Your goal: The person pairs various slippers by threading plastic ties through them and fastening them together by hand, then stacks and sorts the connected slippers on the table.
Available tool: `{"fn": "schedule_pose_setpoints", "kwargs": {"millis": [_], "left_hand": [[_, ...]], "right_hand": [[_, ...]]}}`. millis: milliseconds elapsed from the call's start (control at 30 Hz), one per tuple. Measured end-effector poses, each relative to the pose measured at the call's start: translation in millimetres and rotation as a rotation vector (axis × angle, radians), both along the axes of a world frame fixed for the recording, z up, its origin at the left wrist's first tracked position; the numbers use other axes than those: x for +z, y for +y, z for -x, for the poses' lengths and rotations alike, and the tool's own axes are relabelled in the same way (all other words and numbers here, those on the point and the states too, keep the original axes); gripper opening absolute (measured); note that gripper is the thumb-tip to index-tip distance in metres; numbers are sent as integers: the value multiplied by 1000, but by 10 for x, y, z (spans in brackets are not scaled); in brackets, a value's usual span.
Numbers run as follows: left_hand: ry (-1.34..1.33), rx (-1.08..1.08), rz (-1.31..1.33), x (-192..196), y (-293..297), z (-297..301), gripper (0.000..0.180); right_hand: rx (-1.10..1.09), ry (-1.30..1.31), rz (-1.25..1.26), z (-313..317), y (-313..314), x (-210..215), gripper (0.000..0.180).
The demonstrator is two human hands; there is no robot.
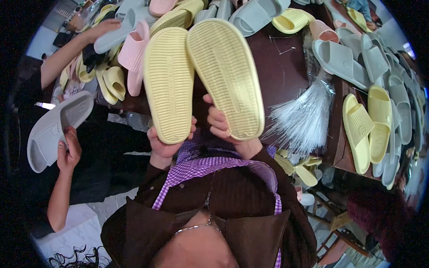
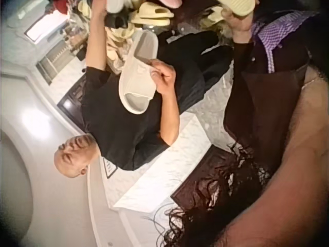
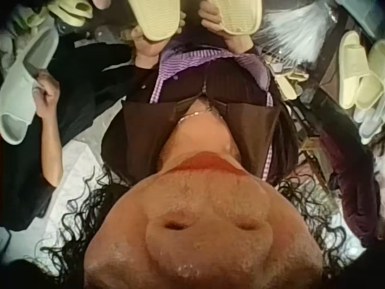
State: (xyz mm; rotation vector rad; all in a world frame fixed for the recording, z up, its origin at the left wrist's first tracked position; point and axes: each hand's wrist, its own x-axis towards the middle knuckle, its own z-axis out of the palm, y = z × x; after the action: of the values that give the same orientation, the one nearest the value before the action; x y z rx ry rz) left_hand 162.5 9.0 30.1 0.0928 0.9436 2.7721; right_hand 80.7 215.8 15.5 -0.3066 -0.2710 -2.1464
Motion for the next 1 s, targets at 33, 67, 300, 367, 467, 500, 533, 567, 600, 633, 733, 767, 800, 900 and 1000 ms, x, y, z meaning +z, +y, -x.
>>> {"fn": "schedule_pose_setpoints", "kwargs": {"millis": [33,67,300,367,467,500,533,567,600,633,733,767,800,900,1000], "left_hand": [[-1,6,8,27,26,-9,96],[-16,32,107,52,59,-12,94],[23,248,676,188,565,196,85],[155,274,1162,237,675,315,82],[225,268,1316,197,800,383,77],[217,257,1232,152,842,393,73],[207,246,1148,100,879,399,69],[197,235,1065,50,911,400,66],[187,223,980,-19,939,416,62],[177,211,895,-70,960,427,58],[74,113,591,-33,889,463,51],[-21,42,379,21,798,473,47],[-116,-28,167,66,748,483,44],[-107,-63,81,175,708,495,41],[-69,-9,167,195,718,487,39]], "right_hand": [[6,-1,8,30,64,38,64],[-94,73,-1,80,154,77,65],[-704,258,-626,55,807,518,64],[-839,314,-802,-111,844,685,59],[-1012,379,-1025,-252,666,762,52],[-1111,421,-1158,-285,554,788,48],[-1208,462,-1290,-308,492,809,44],[-1211,462,-1293,-301,472,770,44],[-1170,520,-1375,-252,453,638,44],[-1125,577,-1455,-202,438,507,45],[-1080,648,-1569,-183,457,451,47],[-1074,672,-1590,-182,453,454,47],[-1067,696,-1611,-179,445,456,47],[-1183,764,-1602,-184,372,480,45],[-1263,933,-1614,-135,398,443,44]]}}
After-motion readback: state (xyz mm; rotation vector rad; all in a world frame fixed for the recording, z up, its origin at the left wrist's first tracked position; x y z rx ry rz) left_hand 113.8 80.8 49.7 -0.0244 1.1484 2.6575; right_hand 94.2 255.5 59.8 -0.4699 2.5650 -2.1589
